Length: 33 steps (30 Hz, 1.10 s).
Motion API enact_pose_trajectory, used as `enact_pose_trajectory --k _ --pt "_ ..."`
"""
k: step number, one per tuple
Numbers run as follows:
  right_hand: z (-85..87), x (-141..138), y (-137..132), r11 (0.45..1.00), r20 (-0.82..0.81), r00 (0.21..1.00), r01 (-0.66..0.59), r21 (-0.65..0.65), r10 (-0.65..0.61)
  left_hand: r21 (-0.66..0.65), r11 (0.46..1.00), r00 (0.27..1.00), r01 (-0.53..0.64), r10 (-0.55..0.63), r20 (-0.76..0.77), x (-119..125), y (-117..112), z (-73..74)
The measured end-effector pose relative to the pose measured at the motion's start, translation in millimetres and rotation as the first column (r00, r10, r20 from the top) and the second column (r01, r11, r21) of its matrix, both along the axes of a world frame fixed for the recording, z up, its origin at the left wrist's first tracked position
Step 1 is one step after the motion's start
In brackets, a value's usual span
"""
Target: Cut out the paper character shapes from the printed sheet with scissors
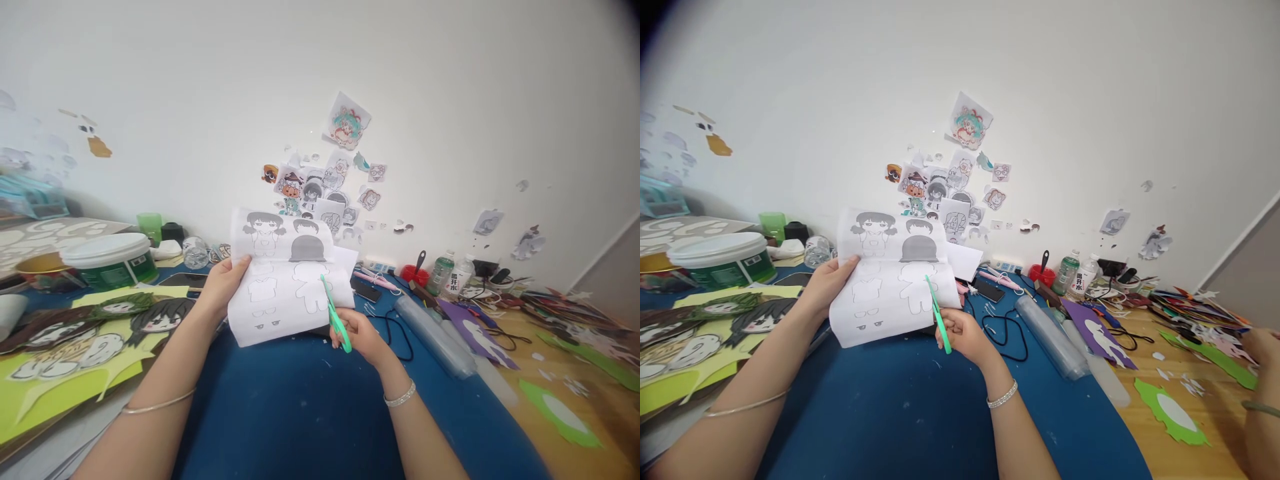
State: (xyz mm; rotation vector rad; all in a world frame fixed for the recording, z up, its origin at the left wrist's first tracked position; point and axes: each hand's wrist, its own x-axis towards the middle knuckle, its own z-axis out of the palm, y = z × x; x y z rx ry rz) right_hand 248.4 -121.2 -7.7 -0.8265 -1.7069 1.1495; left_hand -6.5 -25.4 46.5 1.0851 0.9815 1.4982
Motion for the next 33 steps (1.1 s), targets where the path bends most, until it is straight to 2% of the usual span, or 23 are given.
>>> enact_pose_trajectory --k 6,17,33 --pt "2.6 -1.7 -1.3 1.000 -0.013 1.000 -0.010 0.001 0.010 -0.004 0.998 0.998 0.057 -0.057 -0.036 -1.2 1.3 -3.6" --pt "-1.2 -0.1 0.1 1.000 0.009 1.000 0.004 0.020 -0.004 -0.047 0.998 0.993 0.029 -0.034 -0.111 -1.3 1.8 -3.6" --pt "2.9 -0.4 -3.0 1.000 0.017 1.000 0.019 -0.016 -0.019 -0.077 0.997 0.988 0.026 -0.038 -0.150 -1.8 -0.1 -1.0"
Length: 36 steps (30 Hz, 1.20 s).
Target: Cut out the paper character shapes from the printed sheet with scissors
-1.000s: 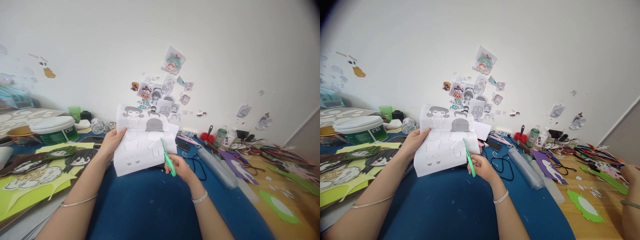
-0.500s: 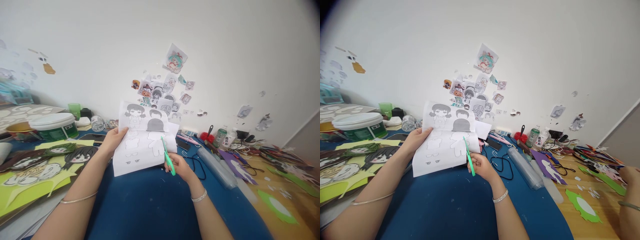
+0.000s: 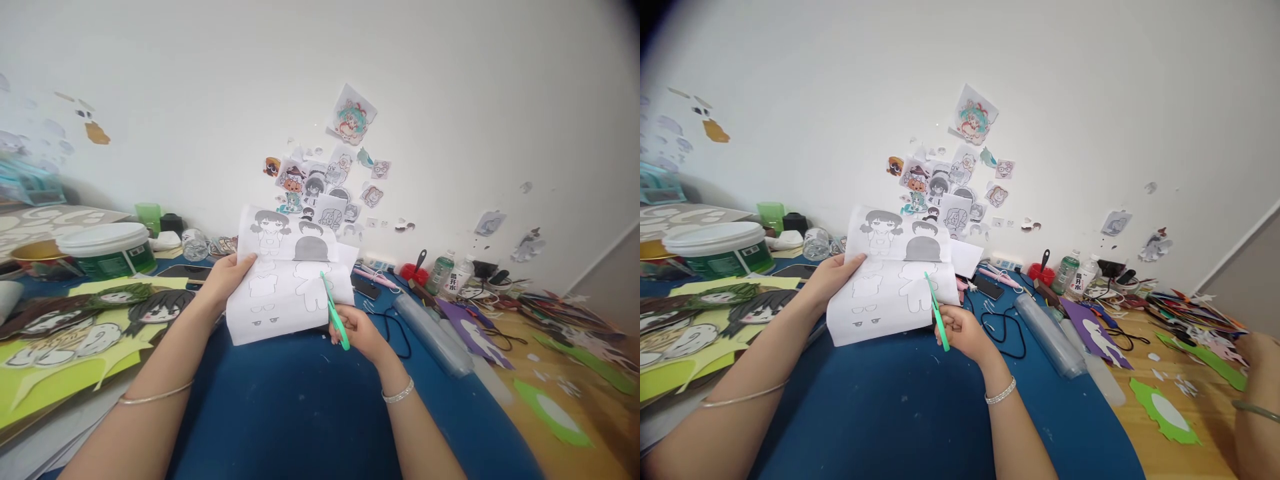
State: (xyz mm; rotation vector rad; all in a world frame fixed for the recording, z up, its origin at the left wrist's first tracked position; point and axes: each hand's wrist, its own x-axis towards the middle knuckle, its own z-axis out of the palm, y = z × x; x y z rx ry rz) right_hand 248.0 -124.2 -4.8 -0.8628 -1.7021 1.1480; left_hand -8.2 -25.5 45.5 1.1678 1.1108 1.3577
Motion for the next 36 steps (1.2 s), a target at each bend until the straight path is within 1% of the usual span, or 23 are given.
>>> enact_pose_trajectory --k 5,8,11,13,17,19,21,22,23,24,25,26,27,28,29,30,31,32,33,35,36 --pt "-2.2 -0.4 1.3 1.000 -0.022 1.000 0.004 0.018 -0.004 -0.001 0.999 0.999 0.042 -0.042 -0.007 -0.5 3.5 -4.9" --pt "-2.7 -1.0 2.7 0.999 -0.077 0.997 0.013 0.039 -0.010 0.015 0.999 0.998 0.040 -0.041 0.044 4.2 4.9 -7.7" --pt "-2.8 -1.6 3.7 0.997 -0.149 0.989 0.024 0.072 -0.013 0.016 0.999 0.992 0.041 -0.042 0.121 11.8 2.5 -7.3" --pt "-3.5 -1.7 4.3 0.995 -0.184 0.983 0.037 0.092 -0.019 -0.020 0.998 0.986 0.059 -0.055 0.157 16.9 -0.9 -5.5" --pt "-5.4 -0.9 6.1 0.991 -0.215 0.976 0.056 0.118 -0.030 -0.131 0.979 0.973 0.154 -0.127 0.194 26.2 -8.3 -2.3" --pt "-5.8 -0.4 7.0 0.989 -0.231 0.972 0.064 0.130 -0.032 -0.155 0.972 0.970 0.176 -0.145 0.193 30.4 -10.4 -2.6" --pt "-5.5 0.1 7.6 0.988 -0.244 0.968 0.088 0.128 -0.055 -0.145 0.975 0.981 0.170 -0.153 0.121 33.5 -10.3 -5.0" --pt "-5.2 0.3 7.7 0.987 -0.251 0.965 0.108 0.121 -0.075 -0.122 0.980 0.988 0.156 -0.152 0.040 34.1 -9.2 -6.9" --pt "-4.9 0.6 7.7 0.985 -0.258 0.961 0.129 0.113 -0.096 -0.088 0.988 0.989 0.126 -0.132 -0.072 34.0 -7.4 -9.2" --pt "-4.5 0.8 7.6 0.983 -0.263 0.958 0.147 0.107 -0.114 -0.040 0.996 0.976 0.083 -0.090 -0.199 33.2 -5.2 -11.7" --pt "-4.3 1.1 7.4 0.982 -0.264 0.956 0.159 0.103 -0.127 0.025 0.999 0.945 0.034 -0.024 -0.327 31.7 -2.7 -14.1" --pt "-4.2 1.3 7.2 0.981 -0.261 0.956 0.165 0.099 -0.134 0.100 0.995 0.895 -0.028 0.070 -0.441 29.9 -0.5 -16.1" --pt "-4.3 1.4 6.9 0.982 -0.255 0.957 0.164 0.096 -0.135 0.188 0.979 0.838 -0.075 0.165 -0.521 28.1 1.2 -17.6" --pt "-4.6 1.5 6.8 0.983 -0.244 0.961 0.158 0.094 -0.131 0.289 0.952 0.772 -0.101 0.258 -0.580 26.6 2.0 -18.2" --pt "-5.2 1.4 6.7 0.985 -0.232 0.965 0.147 0.091 -0.122 0.396 0.912 0.703 -0.109 0.352 -0.618 25.8 1.7 -18.0" --pt "-5.9 1.3 6.8 0.987 -0.223 0.969 0.132 0.091 -0.109 0.493 0.866 0.645 -0.081 0.423 -0.637 25.8 0.1 -17.0" --pt "-6.7 1.1 7.1 0.989 -0.215 0.972 0.114 0.094 -0.092 0.573 0.819 0.606 -0.027 0.469 -0.643 26.9 -2.8 -15.3" --pt "-7.5 0.9 7.5 0.991 -0.211 0.975 0.097 0.098 -0.074 0.628 0.777 0.590 0.045 0.486 -0.645 28.8 -6.7 -13.2" --pt "-8.1 0.7 7.8 0.992 -0.210 0.976 0.081 0.100 -0.058 0.657 0.742 0.596 0.129 0.472 -0.650 31.5 -11.5 -11.0" --pt "-8.2 0.5 8.1 0.993 -0.201 0.979 0.055 0.106 -0.033 0.675 0.684 0.622 0.276 0.408 -0.668 37.6 -22.2 -6.8" --pt "-7.6 0.4 7.8 0.993 -0.189 0.982 0.044 0.108 -0.023 0.675 0.660 0.631 0.332 0.376 -0.678 40.4 -27.4 -4.8"
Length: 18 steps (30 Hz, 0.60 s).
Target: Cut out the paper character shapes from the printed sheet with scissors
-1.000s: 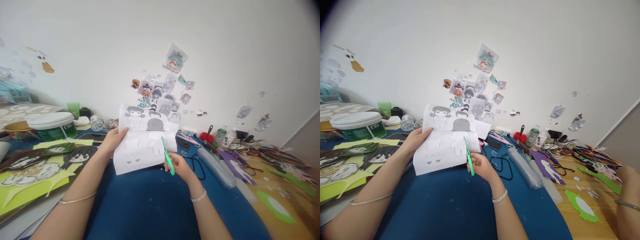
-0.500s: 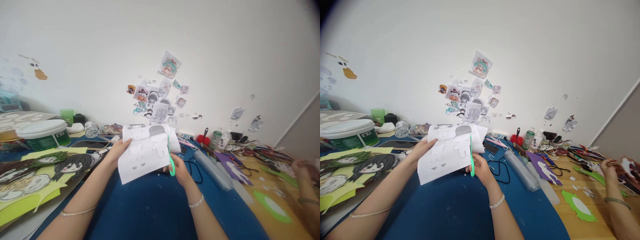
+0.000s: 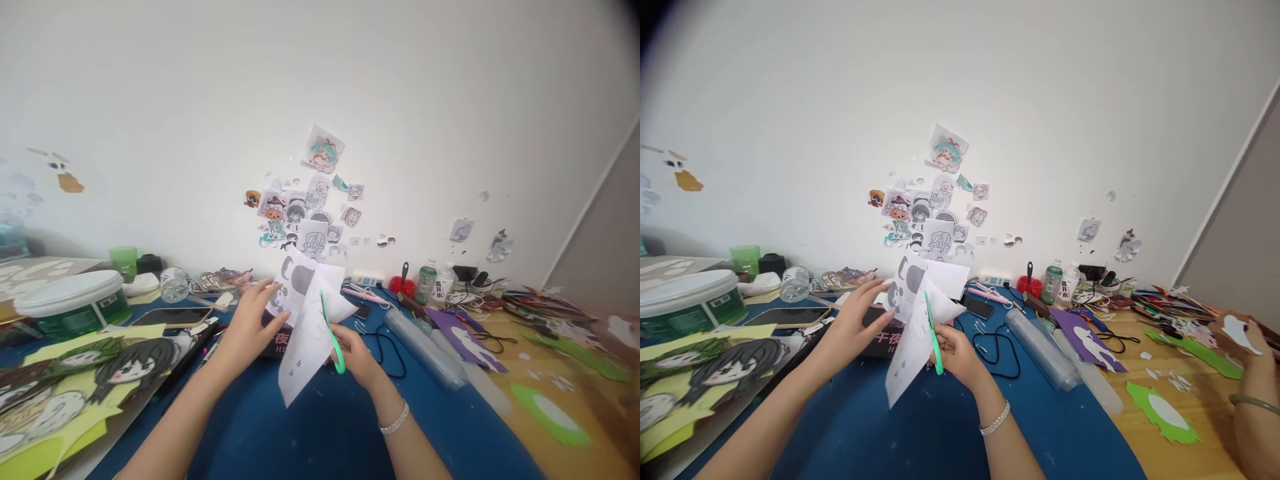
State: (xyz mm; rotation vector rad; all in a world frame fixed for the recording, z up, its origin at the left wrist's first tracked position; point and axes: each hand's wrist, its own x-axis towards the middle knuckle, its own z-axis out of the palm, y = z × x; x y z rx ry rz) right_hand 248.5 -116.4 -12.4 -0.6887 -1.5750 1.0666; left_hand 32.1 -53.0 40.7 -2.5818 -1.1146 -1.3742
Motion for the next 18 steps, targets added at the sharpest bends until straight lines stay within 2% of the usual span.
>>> enact_pose_trajectory --k 4,9,13,18 --pt "7.4 -0.3 -5.2 0.999 0.072 0.997 -0.040 0.003 0.039 0.049 0.985 0.986 0.164 -0.162 -0.046 5.8 -13.6 10.6" --pt "14.5 -0.4 -12.2 0.997 0.137 0.988 -0.075 -0.014 0.076 0.071 0.971 0.968 0.229 -0.219 -0.127 12.1 -14.4 40.5" --pt "12.6 1.7 -10.5 0.999 0.108 0.993 -0.053 0.002 0.052 0.097 0.937 0.920 0.334 -0.303 -0.248 21.5 -9.4 66.5" --pt "15.6 1.3 -10.1 0.999 0.054 0.998 -0.045 0.022 0.044 0.038 0.921 0.878 0.387 -0.356 -0.320 26.9 -4.1 85.1"
